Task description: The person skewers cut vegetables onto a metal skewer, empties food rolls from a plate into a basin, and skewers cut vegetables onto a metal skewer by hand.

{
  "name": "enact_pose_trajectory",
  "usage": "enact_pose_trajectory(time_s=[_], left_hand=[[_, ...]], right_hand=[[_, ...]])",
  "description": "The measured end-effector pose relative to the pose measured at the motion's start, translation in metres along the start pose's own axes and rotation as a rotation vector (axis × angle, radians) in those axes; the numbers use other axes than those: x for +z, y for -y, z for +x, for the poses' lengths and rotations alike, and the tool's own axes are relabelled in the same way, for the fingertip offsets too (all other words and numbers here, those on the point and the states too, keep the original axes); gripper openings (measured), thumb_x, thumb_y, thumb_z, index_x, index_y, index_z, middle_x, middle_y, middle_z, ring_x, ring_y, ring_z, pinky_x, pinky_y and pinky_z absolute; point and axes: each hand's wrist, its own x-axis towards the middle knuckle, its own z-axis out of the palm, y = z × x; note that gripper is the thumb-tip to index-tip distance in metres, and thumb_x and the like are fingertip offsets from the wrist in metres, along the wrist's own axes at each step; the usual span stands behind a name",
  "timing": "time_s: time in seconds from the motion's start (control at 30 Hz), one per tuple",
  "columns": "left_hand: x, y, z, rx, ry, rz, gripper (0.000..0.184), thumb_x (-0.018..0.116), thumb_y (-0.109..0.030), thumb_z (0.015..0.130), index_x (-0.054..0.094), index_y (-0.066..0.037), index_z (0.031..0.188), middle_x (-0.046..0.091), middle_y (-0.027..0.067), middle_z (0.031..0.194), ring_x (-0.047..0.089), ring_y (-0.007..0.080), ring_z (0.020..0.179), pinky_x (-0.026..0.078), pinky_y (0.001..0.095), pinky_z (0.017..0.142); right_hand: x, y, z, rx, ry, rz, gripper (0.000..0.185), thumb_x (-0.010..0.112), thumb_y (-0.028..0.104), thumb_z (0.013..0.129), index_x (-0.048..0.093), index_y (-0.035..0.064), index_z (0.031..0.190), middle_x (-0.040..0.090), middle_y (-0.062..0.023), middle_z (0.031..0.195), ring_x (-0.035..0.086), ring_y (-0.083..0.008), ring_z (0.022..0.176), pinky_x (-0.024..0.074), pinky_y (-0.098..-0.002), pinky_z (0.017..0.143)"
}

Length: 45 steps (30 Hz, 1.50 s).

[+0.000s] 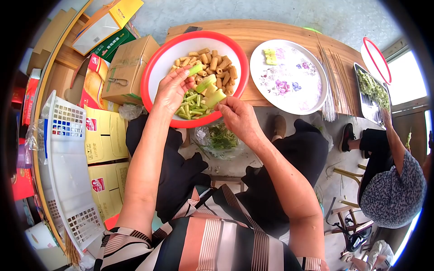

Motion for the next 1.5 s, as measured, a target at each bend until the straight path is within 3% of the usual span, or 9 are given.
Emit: enact_pose_trajectory(time_s=[0.87,1.5], left_hand=[[0.003,-0.001,0.000,0.018,0.015,-0.002,0.023,0.059,-0.007,0.087,0.058,0.003,0.107,0.063,0.0088,0.092,0.061,0.0145,0.075,0.052,0.0253,0.070],[-0.004,-0.002,0.000,-0.032,0.040,0.054,0.023,0.063,-0.008,0.084,0.060,0.000,0.106,0.063,0.0042,0.089,0.058,0.0113,0.075,0.049,0.0250,0.073]], right_hand=[[0.004,-0.001,0.001,0.041,0.024,0.108,0.018,0.050,0.014,0.092,0.060,-0.0002,0.087,0.043,0.0024,0.050,0.039,-0.0049,0.042,0.0318,-0.0225,0.041],[0.010,-0.011,0.007,0.025,0.064,0.211,0.016,0.047,0.016,0.094,0.057,0.0041,0.090,0.040,0.0041,0.050,0.035,-0.0042,0.041,0.0282,-0.0199,0.039]])
